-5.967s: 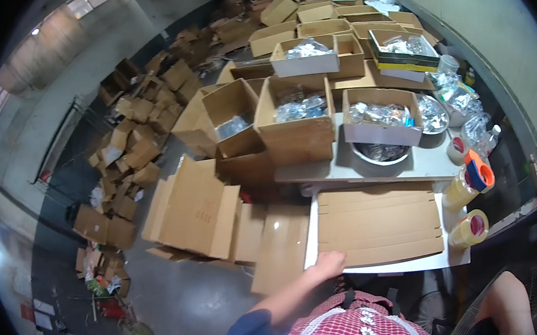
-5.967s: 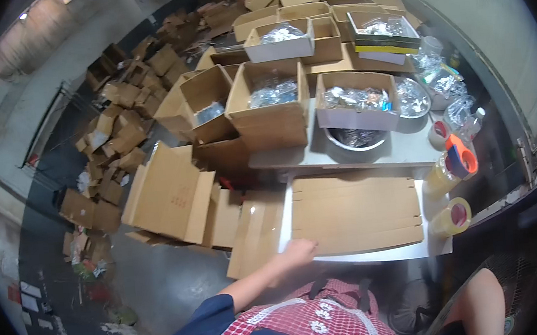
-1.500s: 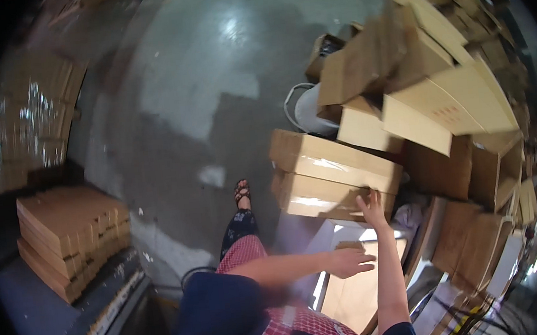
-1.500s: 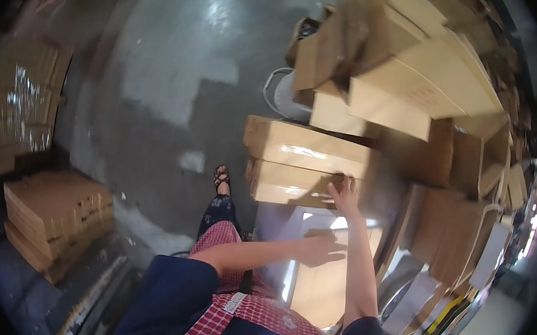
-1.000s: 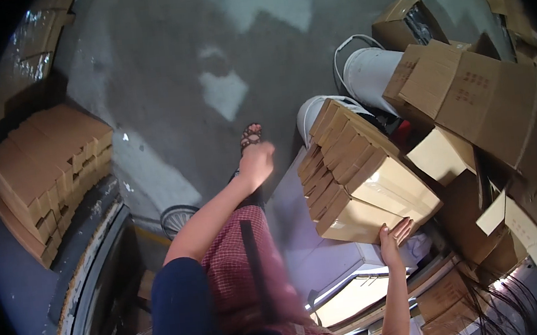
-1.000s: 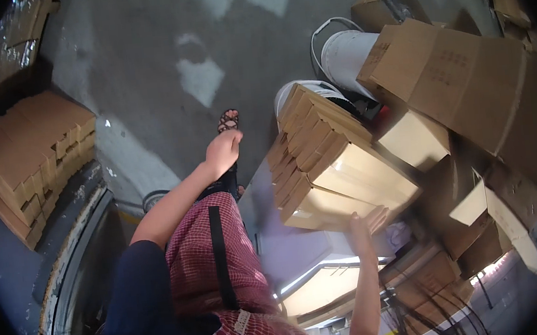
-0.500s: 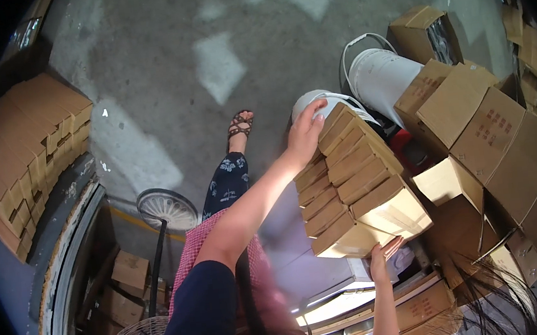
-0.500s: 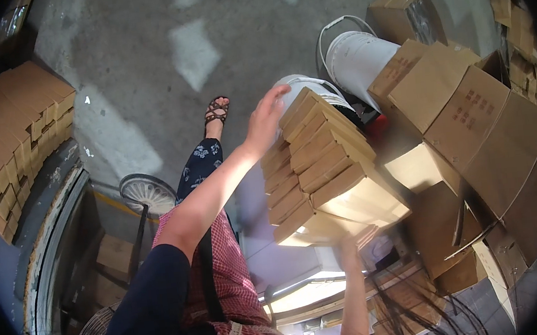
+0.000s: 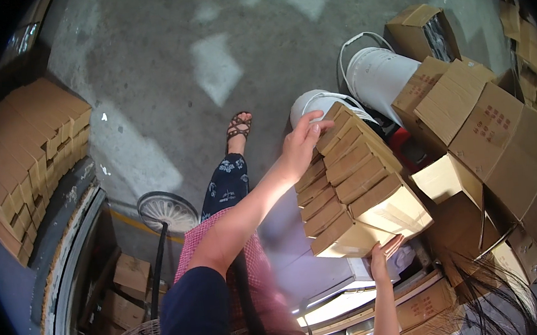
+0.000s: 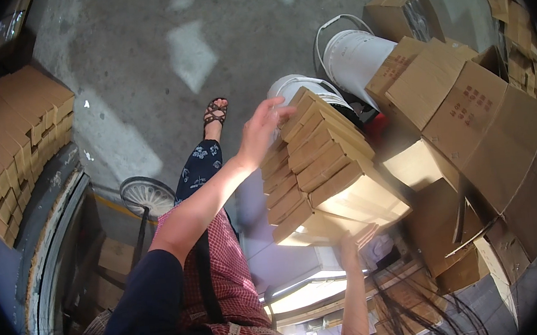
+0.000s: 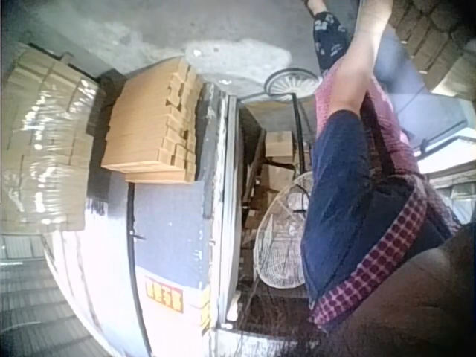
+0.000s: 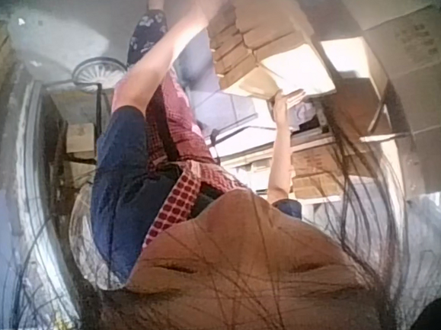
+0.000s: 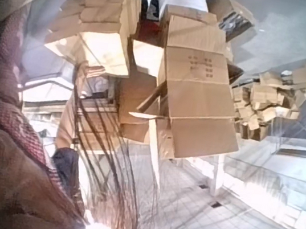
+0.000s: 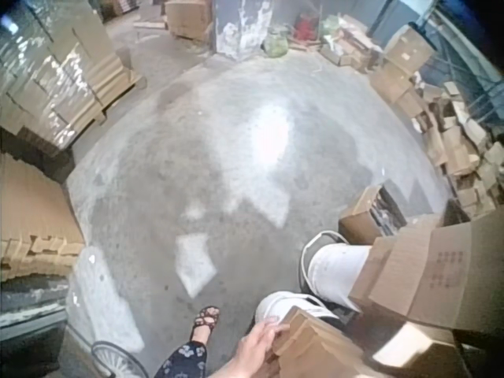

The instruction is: The person picks up metal parts from multiple boxes on a table, places them into small plastic bags, and then packs these bags into a larger cardboard box before sealing it.

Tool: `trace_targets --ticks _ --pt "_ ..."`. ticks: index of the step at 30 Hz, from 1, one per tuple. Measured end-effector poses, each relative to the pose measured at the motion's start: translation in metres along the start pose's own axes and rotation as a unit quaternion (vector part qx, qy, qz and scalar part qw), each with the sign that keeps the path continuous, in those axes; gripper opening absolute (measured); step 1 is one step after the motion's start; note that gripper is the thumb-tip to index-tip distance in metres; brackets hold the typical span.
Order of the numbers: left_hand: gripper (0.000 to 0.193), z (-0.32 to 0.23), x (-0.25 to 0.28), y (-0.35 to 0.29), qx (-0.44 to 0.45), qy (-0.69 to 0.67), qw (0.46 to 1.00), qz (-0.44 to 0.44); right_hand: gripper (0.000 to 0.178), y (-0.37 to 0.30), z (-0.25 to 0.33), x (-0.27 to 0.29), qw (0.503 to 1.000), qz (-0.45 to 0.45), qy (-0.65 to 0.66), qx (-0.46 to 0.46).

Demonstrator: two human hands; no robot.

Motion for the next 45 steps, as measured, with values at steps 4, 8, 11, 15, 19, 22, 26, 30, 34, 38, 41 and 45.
trace_targets --ticks 4,8,11,15,19,22,26,30,34,38,41,45 --pt "0.036 0.0 -0.014 -0.005 -0.002 0.014 1.0 -0.003 0.103 0.007 -0.013 0.009 0.995 0.1 0.016 -0.003" --pt "0.035 -0.005 -0.008 -0.003 -0.004 0.007 1.0 -0.027 0.1 0.013 -0.032 0.012 0.991 0.131 -0.037 -0.017" --pt "0.034 -0.006 0.005 -0.002 0.004 -0.02 0.999 -0.051 0.047 0.013 -0.036 0.017 0.996 -0.039 -0.065 -0.044" --pt "0.034 -0.006 0.013 0.003 0.009 -0.02 0.999 -0.045 0.054 0.011 -0.048 0.029 0.993 -0.069 -0.043 -0.088" --pt "0.035 -0.002 0.024 0.002 -0.009 -0.015 0.999 -0.052 0.076 0.006 -0.025 0.01 0.987 0.124 0.022 -0.105" --pt "0.036 0.002 0.028 -0.001 -0.013 -0.013 0.998 -0.057 0.063 -0.024 0.045 -0.009 0.967 -0.01 -0.192 -0.166" --pt "0.035 0.012 0.018 0.006 -0.009 -0.029 0.997 -0.071 0.063 -0.028 0.041 0.004 0.976 -0.094 -0.18 -0.082" --pt "0.032 0.023 0.009 0.02 -0.014 0.194 0.981 0.009 0.063 -0.023 0.037 0.008 0.977 -0.101 -0.18 -0.055" --pt "0.034 0.011 0.014 0.015 0.073 0.048 0.996 0.0 0.064 -0.022 0.034 0.009 0.978 -0.1 -0.179 -0.046" --pt "0.032 -0.008 -0.005 0.004 0.027 0.133 0.989 0.054 0.064 -0.021 0.033 0.006 0.978 -0.093 -0.182 -0.04" --pt "0.032 -0.021 -0.009 0.002 -0.014 0.212 0.977 0.035 0.064 -0.017 0.033 0.006 0.978 -0.085 -0.186 -0.036" --pt "0.031 -0.03 -0.017 -0.01 -0.016 0.169 0.985 0.043 0.065 -0.013 0.029 0.007 0.979 -0.066 -0.188 -0.033"
Point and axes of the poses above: each hand's wrist, its own y-axis towards the middle knuckle, its own x-axis out of the back of the hand, z = x × y, the point moved 9 cm from there along y, towards the middle knuckle, and after that the axes turned 10 degrees about z, right-handed, at the moved point
